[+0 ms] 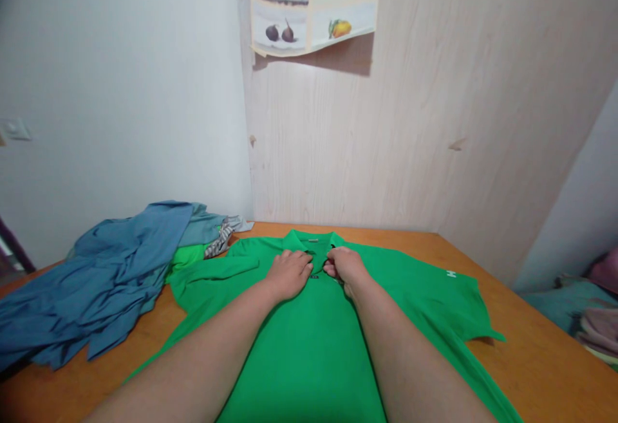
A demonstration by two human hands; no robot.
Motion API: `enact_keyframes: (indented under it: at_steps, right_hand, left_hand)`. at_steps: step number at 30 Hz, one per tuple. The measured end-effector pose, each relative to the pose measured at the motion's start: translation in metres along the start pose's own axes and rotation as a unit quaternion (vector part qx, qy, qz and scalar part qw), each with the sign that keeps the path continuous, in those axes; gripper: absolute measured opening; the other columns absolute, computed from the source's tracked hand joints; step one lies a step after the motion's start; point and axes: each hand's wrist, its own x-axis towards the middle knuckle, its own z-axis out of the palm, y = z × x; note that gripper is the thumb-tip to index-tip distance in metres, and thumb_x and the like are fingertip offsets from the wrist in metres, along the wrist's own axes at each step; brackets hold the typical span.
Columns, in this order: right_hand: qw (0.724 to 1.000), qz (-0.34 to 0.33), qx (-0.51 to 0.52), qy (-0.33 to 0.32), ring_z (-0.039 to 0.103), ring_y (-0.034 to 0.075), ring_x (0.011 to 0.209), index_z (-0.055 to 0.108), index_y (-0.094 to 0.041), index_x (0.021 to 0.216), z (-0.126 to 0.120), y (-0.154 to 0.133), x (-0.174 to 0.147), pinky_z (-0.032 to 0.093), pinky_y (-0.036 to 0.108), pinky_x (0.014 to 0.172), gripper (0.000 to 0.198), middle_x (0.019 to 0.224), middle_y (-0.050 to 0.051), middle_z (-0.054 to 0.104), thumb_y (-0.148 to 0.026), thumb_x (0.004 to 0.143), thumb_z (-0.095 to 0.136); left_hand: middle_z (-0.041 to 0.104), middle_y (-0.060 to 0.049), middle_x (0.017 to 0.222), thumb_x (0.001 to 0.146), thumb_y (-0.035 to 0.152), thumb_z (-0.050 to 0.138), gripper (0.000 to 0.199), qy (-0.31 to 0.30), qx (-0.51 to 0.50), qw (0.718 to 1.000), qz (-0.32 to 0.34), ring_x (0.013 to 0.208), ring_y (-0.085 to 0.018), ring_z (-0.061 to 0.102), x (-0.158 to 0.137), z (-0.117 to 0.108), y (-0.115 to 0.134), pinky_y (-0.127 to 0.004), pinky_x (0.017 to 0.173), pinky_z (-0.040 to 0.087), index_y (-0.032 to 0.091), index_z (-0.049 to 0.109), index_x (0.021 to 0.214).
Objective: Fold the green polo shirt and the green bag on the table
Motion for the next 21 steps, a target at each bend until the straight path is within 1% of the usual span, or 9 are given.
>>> enact_keyframes:
  at_steps: [4, 8, 13, 15, 18, 21]
  right_hand:
    - [1.000, -0.003, -0.004, -0.006, 0.051, 0.007, 0.040, 0.054, -0.019, 0.076, 0.000, 0.000, 0.000, 0.043, 0.016, 0.039, 0.008, 0.055, -0.003, 0.059, -0.013, 0.075, 0.059]
    - [1.000, -0.018, -0.019, -0.007, 0.053, 0.008, 0.043, 0.056, -0.019, 0.079, 0.001, 0.003, 0.002, 0.041, 0.016, 0.039, 0.004, 0.057, -0.003, 0.059, -0.017, 0.078, 0.059]
    - [0.995, -0.059, -0.081, -0.003, 0.054, 0.008, 0.047, 0.059, -0.019, 0.078, 0.004, 0.007, 0.003, 0.037, 0.016, 0.041, 0.003, 0.061, -0.003, 0.060, -0.021, 0.079, 0.058]
    - [0.990, -0.084, -0.115, -0.005, 0.054, 0.009, 0.050, 0.062, -0.018, 0.077, 0.006, 0.010, 0.005, 0.039, 0.017, 0.045, 0.006, 0.064, -0.002, 0.062, -0.022, 0.079, 0.058]
    - [0.978, -0.124, -0.167, -0.015, 0.055, 0.010, 0.055, 0.067, -0.018, 0.079, 0.008, 0.017, 0.010, 0.045, 0.021, 0.055, 0.010, 0.068, -0.001, 0.066, -0.024, 0.079, 0.059]
    - [0.965, -0.156, -0.212, -0.016, 0.058, 0.013, 0.063, 0.071, -0.019, 0.080, 0.005, 0.022, 0.015, 0.045, 0.023, 0.062, 0.013, 0.072, 0.000, 0.069, -0.022, 0.076, 0.059]
  left_hand:
    - [0.060, -0.007, 0.130, 0.099, 0.041, 0.031, 0.042, -0.017, -0.009, 1.000, -0.010, 0.113, -0.031, 0.051, 0.002, -0.003, -0.006, -0.047, 0.090, 0.043, 0.029, 0.058, 0.128]
    - [0.058, -0.007, 0.134, 0.098, 0.042, 0.033, 0.043, -0.033, -0.017, 0.999, -0.006, 0.115, -0.032, 0.049, 0.004, -0.006, -0.007, -0.047, 0.093, 0.041, 0.030, 0.056, 0.132]
    - [0.057, -0.008, 0.134, 0.098, 0.046, 0.032, 0.045, -0.035, -0.020, 0.999, 0.001, 0.117, -0.033, 0.047, 0.005, -0.005, -0.006, -0.050, 0.095, 0.039, 0.030, 0.055, 0.133]
    - [0.057, -0.008, 0.134, 0.098, 0.047, 0.032, 0.045, -0.033, -0.020, 0.999, 0.002, 0.117, -0.034, 0.047, 0.005, -0.005, -0.006, -0.051, 0.094, 0.038, 0.030, 0.055, 0.133]
    - [0.057, -0.007, 0.135, 0.098, 0.047, 0.032, 0.045, -0.031, -0.027, 0.999, -0.004, 0.119, -0.034, 0.045, 0.004, -0.005, -0.005, -0.052, 0.096, 0.036, 0.031, 0.054, 0.133]
    - [0.056, -0.006, 0.136, 0.098, 0.047, 0.031, 0.045, -0.034, -0.033, 0.999, -0.015, 0.121, -0.033, 0.043, 0.004, -0.005, -0.004, -0.051, 0.098, 0.035, 0.032, 0.054, 0.133]
